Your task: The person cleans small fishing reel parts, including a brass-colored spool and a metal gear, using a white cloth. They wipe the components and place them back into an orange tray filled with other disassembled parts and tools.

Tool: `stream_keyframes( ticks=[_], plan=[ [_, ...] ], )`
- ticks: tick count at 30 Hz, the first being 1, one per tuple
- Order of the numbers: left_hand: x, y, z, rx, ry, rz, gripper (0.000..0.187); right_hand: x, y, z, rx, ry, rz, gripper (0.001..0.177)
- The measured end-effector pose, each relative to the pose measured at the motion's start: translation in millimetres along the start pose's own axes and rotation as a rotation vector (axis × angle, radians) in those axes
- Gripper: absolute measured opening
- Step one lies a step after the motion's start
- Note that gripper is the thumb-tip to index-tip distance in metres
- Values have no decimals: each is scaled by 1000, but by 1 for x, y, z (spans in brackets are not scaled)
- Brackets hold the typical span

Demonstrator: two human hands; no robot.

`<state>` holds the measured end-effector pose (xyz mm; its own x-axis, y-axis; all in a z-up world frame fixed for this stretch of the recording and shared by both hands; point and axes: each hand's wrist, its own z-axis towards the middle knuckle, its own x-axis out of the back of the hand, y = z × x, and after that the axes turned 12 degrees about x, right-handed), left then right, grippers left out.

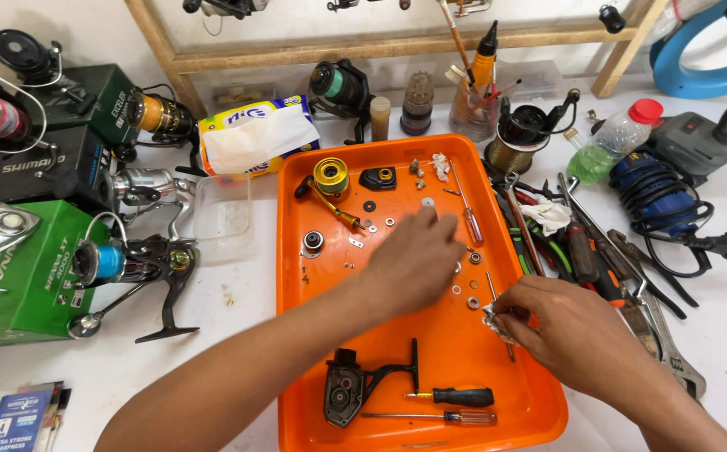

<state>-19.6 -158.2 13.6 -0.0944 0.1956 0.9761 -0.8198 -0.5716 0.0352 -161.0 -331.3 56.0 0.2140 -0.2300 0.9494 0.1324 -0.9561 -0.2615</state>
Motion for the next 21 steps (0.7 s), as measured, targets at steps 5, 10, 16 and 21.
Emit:
stream_keyframes(
  ticks=[5, 10, 16, 21],
  plan=[
    [2, -55, 52, 140, 68, 119, 13, -3, 5, -1, -11, 5, 22, 18],
    [-15, -63, 62, 245, 123, 60, 29, 2, 14, -4, -107, 20, 36, 20],
    [-15, -19, 26, -134, 105, -150, 21, 6, 20, -3, -151, 138, 69, 16],
    [-8, -19, 15, -106, 175, -187, 17, 7, 19, -1, -119, 163, 74, 16]
  ],
)
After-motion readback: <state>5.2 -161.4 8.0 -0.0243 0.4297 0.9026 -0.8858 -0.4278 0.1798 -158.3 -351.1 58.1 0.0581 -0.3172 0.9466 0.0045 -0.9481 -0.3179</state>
